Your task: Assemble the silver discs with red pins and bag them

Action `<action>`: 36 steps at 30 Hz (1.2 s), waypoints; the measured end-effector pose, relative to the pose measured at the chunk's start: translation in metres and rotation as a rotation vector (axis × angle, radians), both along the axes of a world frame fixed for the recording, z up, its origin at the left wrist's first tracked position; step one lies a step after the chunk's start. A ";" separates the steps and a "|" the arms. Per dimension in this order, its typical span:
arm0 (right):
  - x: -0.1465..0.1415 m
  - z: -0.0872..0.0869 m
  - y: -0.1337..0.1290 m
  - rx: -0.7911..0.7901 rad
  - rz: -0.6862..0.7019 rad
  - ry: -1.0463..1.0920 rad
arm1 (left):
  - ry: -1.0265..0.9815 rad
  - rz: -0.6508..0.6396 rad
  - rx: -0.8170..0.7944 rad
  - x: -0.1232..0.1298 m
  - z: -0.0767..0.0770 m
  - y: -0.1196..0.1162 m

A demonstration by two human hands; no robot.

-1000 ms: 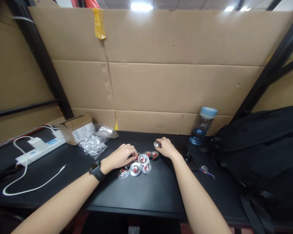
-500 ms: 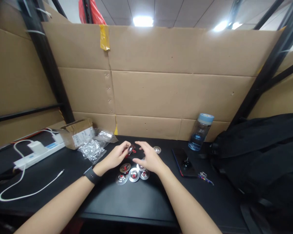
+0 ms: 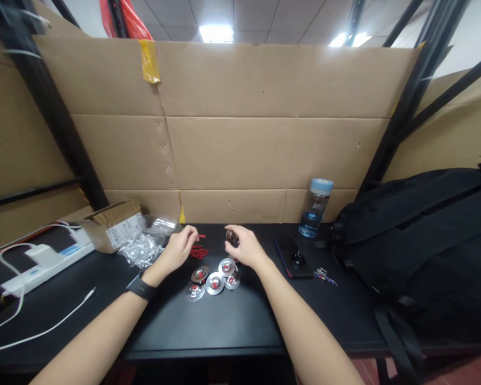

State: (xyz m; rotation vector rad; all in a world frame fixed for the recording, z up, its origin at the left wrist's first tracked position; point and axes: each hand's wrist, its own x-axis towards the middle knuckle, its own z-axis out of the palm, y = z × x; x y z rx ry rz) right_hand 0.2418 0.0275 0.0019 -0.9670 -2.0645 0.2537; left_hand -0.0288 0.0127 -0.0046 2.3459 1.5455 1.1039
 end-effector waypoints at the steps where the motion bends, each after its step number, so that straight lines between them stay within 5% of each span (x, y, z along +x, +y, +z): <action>1: 0.009 -0.002 0.007 -0.008 -0.046 0.006 | 0.030 0.044 -0.002 -0.006 -0.001 0.004; 9: 0.064 -0.013 0.040 -0.066 -0.247 -0.060 | 0.227 0.161 -0.070 -0.015 -0.017 0.009; 19: 0.061 -0.017 0.037 -0.191 -0.178 -0.201 | 0.225 0.116 -0.058 -0.010 -0.012 0.005; 28: 0.020 0.006 -0.003 -0.331 0.213 -0.243 | 0.130 0.036 -0.013 -0.003 -0.008 0.000; 36: 0.009 0.010 -0.013 -0.403 0.300 -0.252 | 0.093 -0.207 -0.027 0.013 0.002 -0.011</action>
